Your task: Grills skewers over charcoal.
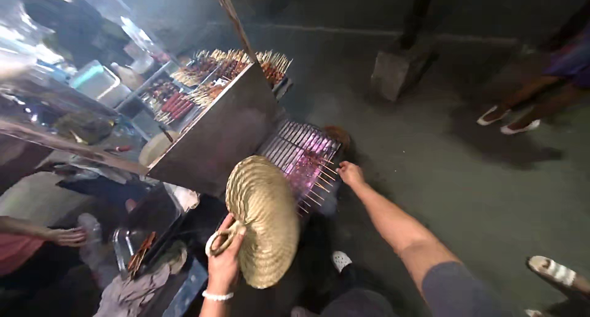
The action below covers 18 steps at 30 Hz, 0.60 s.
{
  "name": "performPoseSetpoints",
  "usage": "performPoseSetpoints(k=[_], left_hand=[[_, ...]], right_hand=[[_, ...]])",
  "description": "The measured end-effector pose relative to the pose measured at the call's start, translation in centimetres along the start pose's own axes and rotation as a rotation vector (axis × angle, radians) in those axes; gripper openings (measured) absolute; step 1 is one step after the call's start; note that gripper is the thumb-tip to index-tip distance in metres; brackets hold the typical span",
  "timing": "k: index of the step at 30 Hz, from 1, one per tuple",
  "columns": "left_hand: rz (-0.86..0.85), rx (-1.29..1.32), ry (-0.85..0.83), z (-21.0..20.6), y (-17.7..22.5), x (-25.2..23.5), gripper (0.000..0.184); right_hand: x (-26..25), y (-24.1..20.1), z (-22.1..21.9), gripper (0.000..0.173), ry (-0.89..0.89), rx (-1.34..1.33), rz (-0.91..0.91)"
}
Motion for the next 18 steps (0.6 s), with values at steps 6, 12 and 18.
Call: performPoseSetpoints(k=[6,12,18], left_hand=[[-0.106,-0.244,0.097,-1.8,1.0,1.4,0.047],[0.035,-0.061,0.146,-1.8,0.8,2.7,0.051],[0.037,0.025,0.232,0.1,1.3,4.3,0.05]], right_hand=[[-4.3,-1.6,-1.1,0.034,-0.079,0.104,0.029],[-5.7,-1.3,-1.6,0.03,-0.101,0.15,0.069],[-6.2,0.2,-1.1,0.029,-0.074,0.067,0.041]])
Point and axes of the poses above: each hand's wrist, its own x-axis away from the middle knuckle, its own z-axis out of the back of the hand, y = z × x, the point moved 9 cm from there along -x, towards the middle knuckle, and after that the axes turned 7 degrees about -x, right-handed, at the moved point
